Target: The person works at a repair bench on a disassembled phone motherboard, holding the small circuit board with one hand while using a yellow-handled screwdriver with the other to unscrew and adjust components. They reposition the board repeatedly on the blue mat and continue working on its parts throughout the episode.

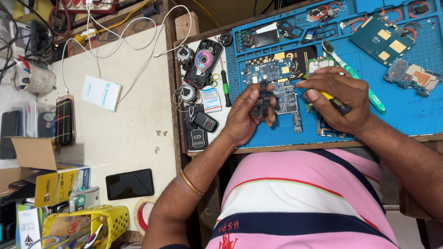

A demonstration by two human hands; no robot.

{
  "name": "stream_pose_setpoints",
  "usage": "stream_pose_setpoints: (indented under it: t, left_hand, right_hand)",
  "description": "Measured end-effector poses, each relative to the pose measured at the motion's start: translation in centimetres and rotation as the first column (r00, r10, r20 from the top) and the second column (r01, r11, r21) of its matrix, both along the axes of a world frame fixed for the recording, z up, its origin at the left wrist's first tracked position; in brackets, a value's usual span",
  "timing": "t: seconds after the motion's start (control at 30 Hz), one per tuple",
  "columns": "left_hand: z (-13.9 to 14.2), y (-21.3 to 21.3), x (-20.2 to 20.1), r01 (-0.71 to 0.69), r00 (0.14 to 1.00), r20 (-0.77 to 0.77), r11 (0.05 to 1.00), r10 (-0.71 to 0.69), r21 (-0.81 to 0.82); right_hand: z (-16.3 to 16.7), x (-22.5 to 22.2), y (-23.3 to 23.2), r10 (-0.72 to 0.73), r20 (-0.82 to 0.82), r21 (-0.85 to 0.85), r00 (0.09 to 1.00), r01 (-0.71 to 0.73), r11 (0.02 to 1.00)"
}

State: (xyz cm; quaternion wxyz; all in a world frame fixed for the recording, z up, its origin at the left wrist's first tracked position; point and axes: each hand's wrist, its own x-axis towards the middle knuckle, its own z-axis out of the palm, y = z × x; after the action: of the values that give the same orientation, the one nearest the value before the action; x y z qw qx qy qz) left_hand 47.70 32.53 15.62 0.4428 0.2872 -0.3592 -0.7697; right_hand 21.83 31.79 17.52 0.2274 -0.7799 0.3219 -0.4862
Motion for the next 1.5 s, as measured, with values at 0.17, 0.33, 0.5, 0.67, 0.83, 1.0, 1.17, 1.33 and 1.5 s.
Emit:
stream_pose_setpoints:
  t: [0.17, 0.33, 0.5, 0.67, 0.83, 1.0, 1.17, 1.33, 1.5]
  left_hand:
    - [0.8, 1.9, 0.2, 0.004, 0.807, 0.476, 0.801, 0.351, -0.598]
    - [1.7, 2.4, 1.4, 0.057, 0.699, 0.539, 0.714, 0.471, -0.698]
    - [1.9, 2.4, 1.6, 0.095, 0.683, 0.54, 0.673, 0.492, -0.733]
    - [1.3, 2.5, 2.0, 0.15, 0.664, 0.555, 0.638, 0.501, -0.755]
    - [-0.3, 2.2, 2.1, -0.101, 0.898, 0.35, 0.897, 0.268, -0.43]
    - [-1.2, 1.4, 3.4, -0.113, 0.993, 0.04, 0.993, 0.114, -0.043]
    - [-1.8, 1.9, 4.0, -0.096, 0.995, 0.013, 0.995, 0.096, 0.019]
    - [-2.3, 2.5, 3.9, -0.141, 0.977, 0.153, 0.987, 0.151, -0.075]
    - [-2.6, 2.3, 3.7, -0.126, 0.97, 0.191, 0.982, 0.152, -0.139]
  right_hand:
    - [0.6, 0.8, 1.2, 0.015, -0.026, 0.108, 1.0, -0.012, 0.994]
    - [0.4, 2.4, 1.2, 0.075, -0.101, 0.187, 0.992, -0.055, 0.981]
    - [-0.3, 3.2, 1.3, 0.136, -0.115, 0.22, 0.984, -0.108, 0.969]
    - [-0.9, 3.5, 1.4, 0.167, -0.094, 0.256, 0.982, -0.138, 0.957]
    - [-1.2, 3.8, 1.6, 0.194, -0.043, 0.24, 0.98, -0.178, 0.954]
    - [-0.9, 3.7, 2.1, 0.154, -0.078, 0.047, 0.985, -0.15, 0.988]
    - [-0.6, 3.8, 3.0, 0.129, -0.048, -0.003, 0.99, -0.129, 0.992]
    - [-0.5, 4.2, 3.3, 0.123, -0.07, -0.035, 0.99, -0.126, 0.991]
    - [-1.1, 4.3, 2.8, 0.104, -0.078, -0.02, 0.992, -0.106, 0.994]
